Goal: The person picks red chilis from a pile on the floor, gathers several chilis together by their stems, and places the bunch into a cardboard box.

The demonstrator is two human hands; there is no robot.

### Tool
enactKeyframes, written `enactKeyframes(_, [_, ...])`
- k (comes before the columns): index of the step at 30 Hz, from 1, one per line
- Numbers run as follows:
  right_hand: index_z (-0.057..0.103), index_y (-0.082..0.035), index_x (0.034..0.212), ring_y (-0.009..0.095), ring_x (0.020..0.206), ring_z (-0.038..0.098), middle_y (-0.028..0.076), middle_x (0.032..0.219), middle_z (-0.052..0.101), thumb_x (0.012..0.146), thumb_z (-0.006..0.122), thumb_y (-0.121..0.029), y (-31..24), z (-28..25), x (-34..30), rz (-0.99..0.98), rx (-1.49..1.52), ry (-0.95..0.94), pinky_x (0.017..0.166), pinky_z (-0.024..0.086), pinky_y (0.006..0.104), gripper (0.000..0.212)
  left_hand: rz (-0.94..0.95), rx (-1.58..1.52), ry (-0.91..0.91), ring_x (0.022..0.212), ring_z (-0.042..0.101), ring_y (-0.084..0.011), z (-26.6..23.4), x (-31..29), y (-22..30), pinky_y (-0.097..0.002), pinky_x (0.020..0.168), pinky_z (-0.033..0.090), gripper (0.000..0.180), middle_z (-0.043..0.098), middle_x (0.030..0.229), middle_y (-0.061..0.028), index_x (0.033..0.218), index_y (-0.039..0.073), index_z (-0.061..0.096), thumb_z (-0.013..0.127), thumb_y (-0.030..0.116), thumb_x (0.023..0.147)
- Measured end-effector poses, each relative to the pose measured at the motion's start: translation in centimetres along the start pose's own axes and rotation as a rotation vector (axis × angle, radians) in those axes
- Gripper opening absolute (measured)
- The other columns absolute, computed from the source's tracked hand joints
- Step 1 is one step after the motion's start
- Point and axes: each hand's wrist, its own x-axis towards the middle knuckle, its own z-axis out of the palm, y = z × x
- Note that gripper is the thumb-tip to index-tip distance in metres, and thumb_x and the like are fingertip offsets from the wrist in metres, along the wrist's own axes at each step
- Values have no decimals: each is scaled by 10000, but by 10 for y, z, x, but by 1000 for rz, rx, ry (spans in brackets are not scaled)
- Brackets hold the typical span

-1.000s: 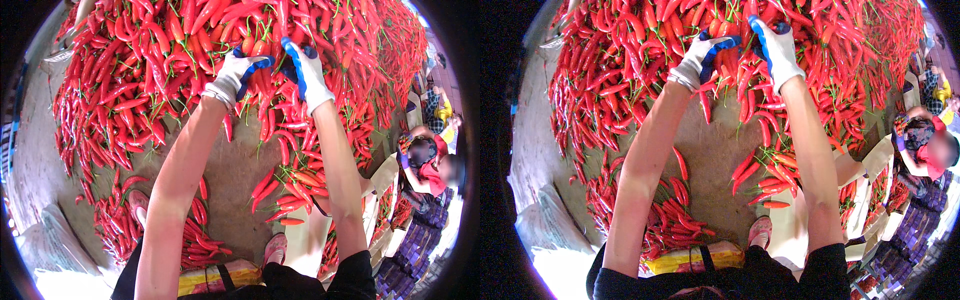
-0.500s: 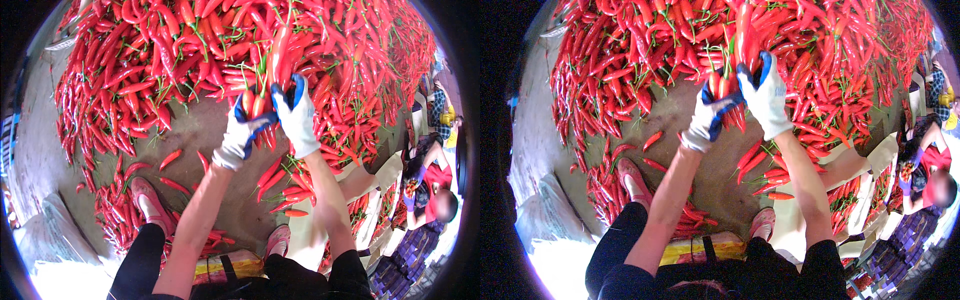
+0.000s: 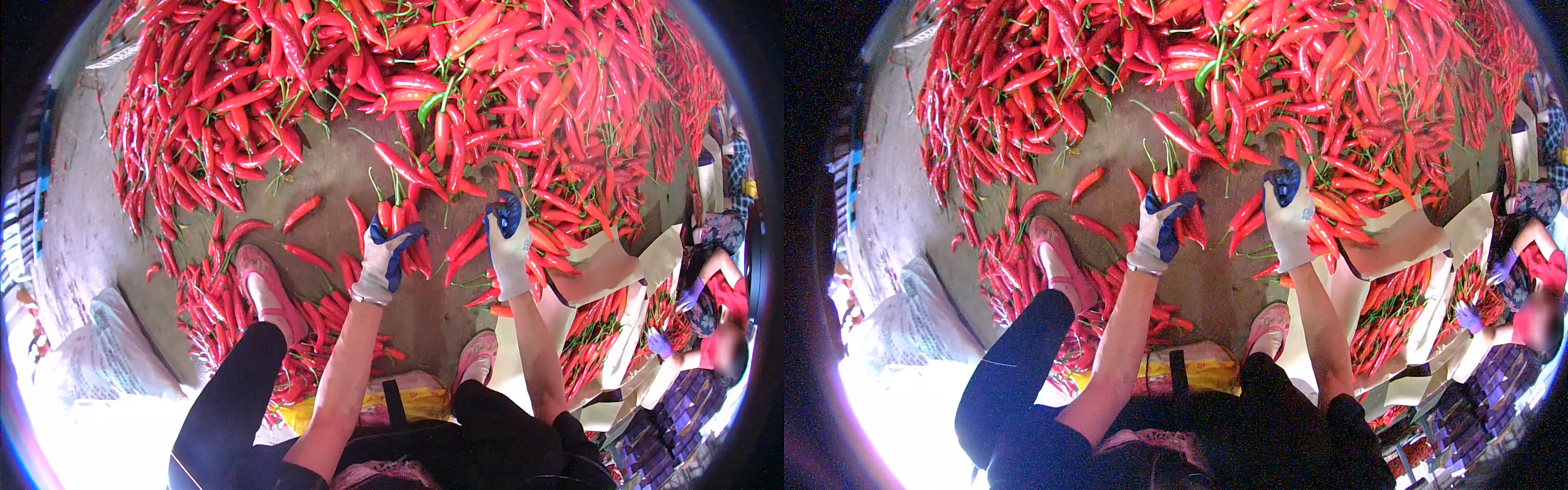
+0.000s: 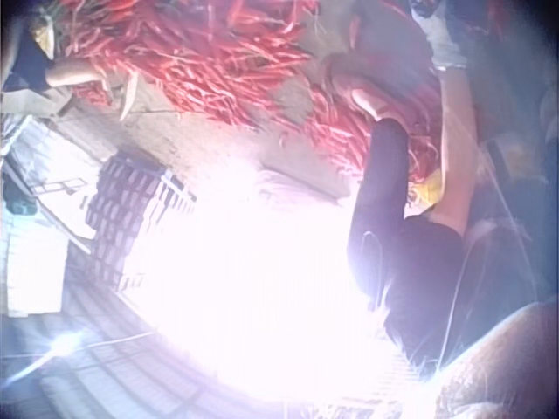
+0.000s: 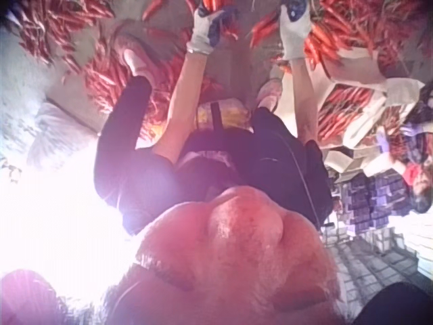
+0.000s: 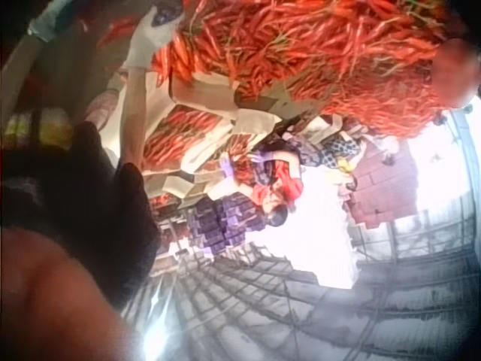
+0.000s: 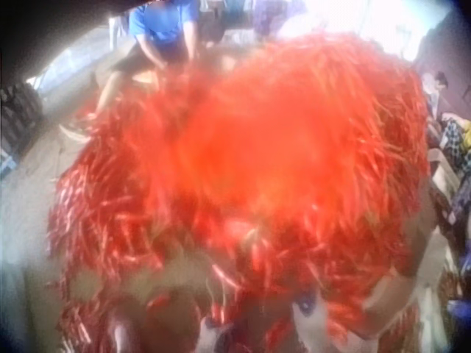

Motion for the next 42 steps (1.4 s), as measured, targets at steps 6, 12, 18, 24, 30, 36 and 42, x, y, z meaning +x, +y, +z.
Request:
enactKeyframes(6, [560,-26,1095,314,793,649,164,914,648,782,671,-255,-21,39,-57,-93,-369,-392,714,515,410,403,56,58,104,855,659,-237,-36,0,-6,-355,780,559,434,641,1018,-120,1176,-13,524,598,-130,766])
enactKeyframes(12, [553,-52,1065,360,773,633,208,893,603,799,594,-349,-28,71,-132,-336,-651,-1019,692,511,465,401,312,194,352,867,653,-231,-87,-27,-1,-359,793,571,481,639,1008,-100,1166,-19,536,636,-171,721])
enactKeyframes(18, [651,-74,1055,184,825,631,98,928,668,799,648,-292,-56,56,-90,20,-231,-1094,741,502,326,336,349,39,576,795,631,-185,-123,-69,23,-309,722,527,357,643,912,-65,1052,30,604,628,-132,734])
enactKeyframes(24, [651,-67,949,287,765,660,159,848,661,789,690,-278,-67,68,57,-289,-384,-175,686,527,388,268,230,-209,533,722,619,-146,-58,-86,1,-273,642,504,129,638,809,-12,917,79,644,665,30,800])
enactKeyframes(30, [635,-66,980,341,833,640,178,946,640,750,690,-434,-74,102,100,-417,-955,-227,732,508,447,437,189,-272,316,806,647,-201,-38,-83,-2,-319,743,533,268,661,921,-81,1043,22,607,649,-22,782])
enactKeyframes(36, [656,-33,1042,141,836,637,45,958,679,837,661,-166,-53,71,105,116,233,-458,735,492,269,245,133,-171,294,789,638,-196,-41,-77,5,-313,714,526,241,650,867,-60,1027,47,608,659,54,791])
enactKeyframes(42, [557,-5,1184,217,987,631,122,1186,596,927,558,-235,-60,42,54,311,885,-501,841,523,343,345,126,-174,220,820,642,-209,-43,-71,-3,-344,737,539,319,655,920,-69,1120,50,576,652,34,811])
